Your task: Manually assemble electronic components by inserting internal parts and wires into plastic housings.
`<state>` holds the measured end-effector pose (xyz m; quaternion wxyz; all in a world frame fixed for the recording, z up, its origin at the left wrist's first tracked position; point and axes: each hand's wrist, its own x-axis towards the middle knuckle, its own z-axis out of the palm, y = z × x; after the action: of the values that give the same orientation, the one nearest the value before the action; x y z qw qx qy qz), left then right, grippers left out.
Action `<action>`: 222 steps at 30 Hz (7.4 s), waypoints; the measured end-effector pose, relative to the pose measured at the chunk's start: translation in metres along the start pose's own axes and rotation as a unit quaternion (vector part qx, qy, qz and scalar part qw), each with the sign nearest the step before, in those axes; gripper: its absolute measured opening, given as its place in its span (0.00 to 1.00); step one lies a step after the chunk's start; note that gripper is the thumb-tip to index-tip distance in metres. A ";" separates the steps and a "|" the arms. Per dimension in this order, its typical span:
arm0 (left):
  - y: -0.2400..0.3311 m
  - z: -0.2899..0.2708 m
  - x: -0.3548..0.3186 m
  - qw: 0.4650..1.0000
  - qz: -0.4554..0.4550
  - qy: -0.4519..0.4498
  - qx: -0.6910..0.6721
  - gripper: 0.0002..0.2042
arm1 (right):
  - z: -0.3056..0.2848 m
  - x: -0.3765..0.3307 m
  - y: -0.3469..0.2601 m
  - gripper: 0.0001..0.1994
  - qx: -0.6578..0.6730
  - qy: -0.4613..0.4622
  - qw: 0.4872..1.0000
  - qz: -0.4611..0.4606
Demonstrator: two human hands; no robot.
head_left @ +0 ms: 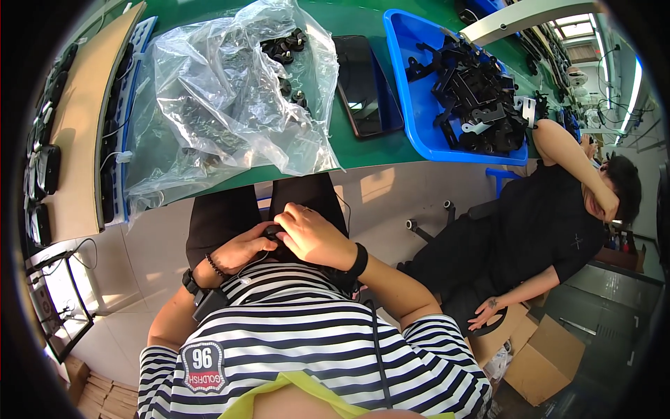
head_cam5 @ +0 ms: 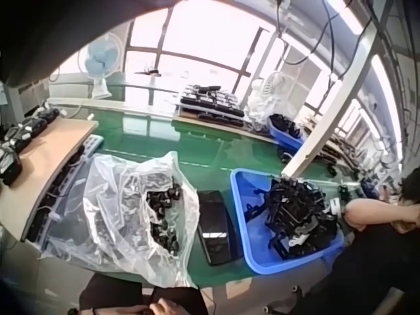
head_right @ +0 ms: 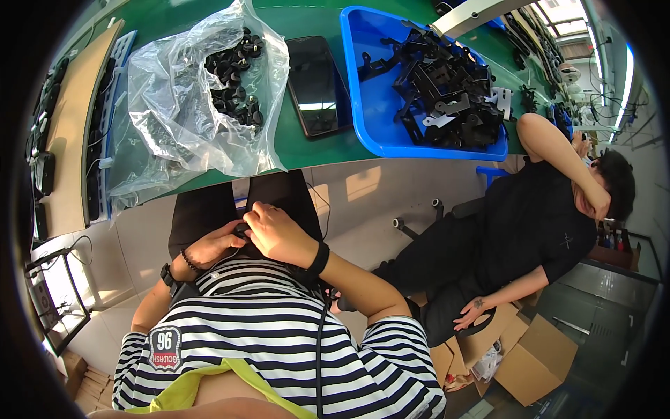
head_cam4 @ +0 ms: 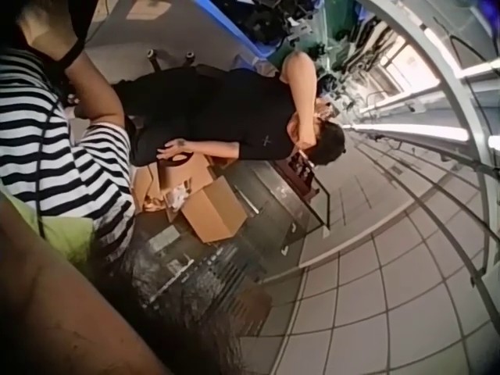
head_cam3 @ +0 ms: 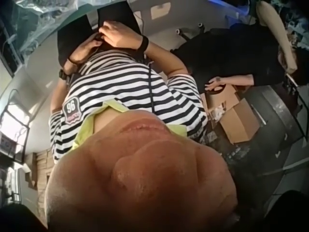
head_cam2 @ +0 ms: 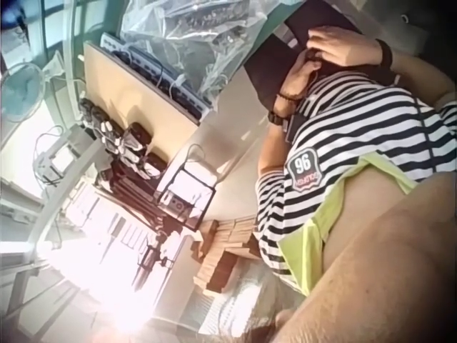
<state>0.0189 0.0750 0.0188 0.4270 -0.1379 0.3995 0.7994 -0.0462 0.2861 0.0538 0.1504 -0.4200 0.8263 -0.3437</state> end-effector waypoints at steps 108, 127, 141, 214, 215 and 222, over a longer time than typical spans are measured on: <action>0.004 0.006 0.000 0.978 0.044 0.008 0.206 0.32 | -0.001 -0.007 0.000 0.11 -0.051 0.001 0.998 0.035; 0.001 0.004 -0.001 0.987 0.018 -0.016 0.157 0.33 | -0.008 -0.013 -0.007 0.14 -0.007 -0.011 0.998 0.063; 0.005 0.007 -0.003 0.984 0.025 -0.020 0.174 0.33 | -0.005 -0.013 -0.006 0.12 -0.026 0.019 0.999 0.038; 0.061 0.010 -0.036 0.945 0.175 -0.268 -0.070 0.29 | -0.143 0.012 -0.121 0.23 0.033 0.035 0.999 -0.003; 0.061 0.001 -0.032 0.953 0.184 -0.232 -0.067 0.28 | -0.167 0.020 -0.136 0.23 0.015 0.078 0.997 0.018; -0.001 -0.086 0.015 0.961 0.172 -0.089 -0.195 0.24 | -0.278 0.209 -0.078 0.27 0.083 0.277 0.957 0.018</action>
<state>-0.0001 0.0191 -0.0454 0.2816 -0.0765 0.2140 0.9322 -0.2753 0.2100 0.3160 -0.0436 -0.2796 0.8119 -0.5106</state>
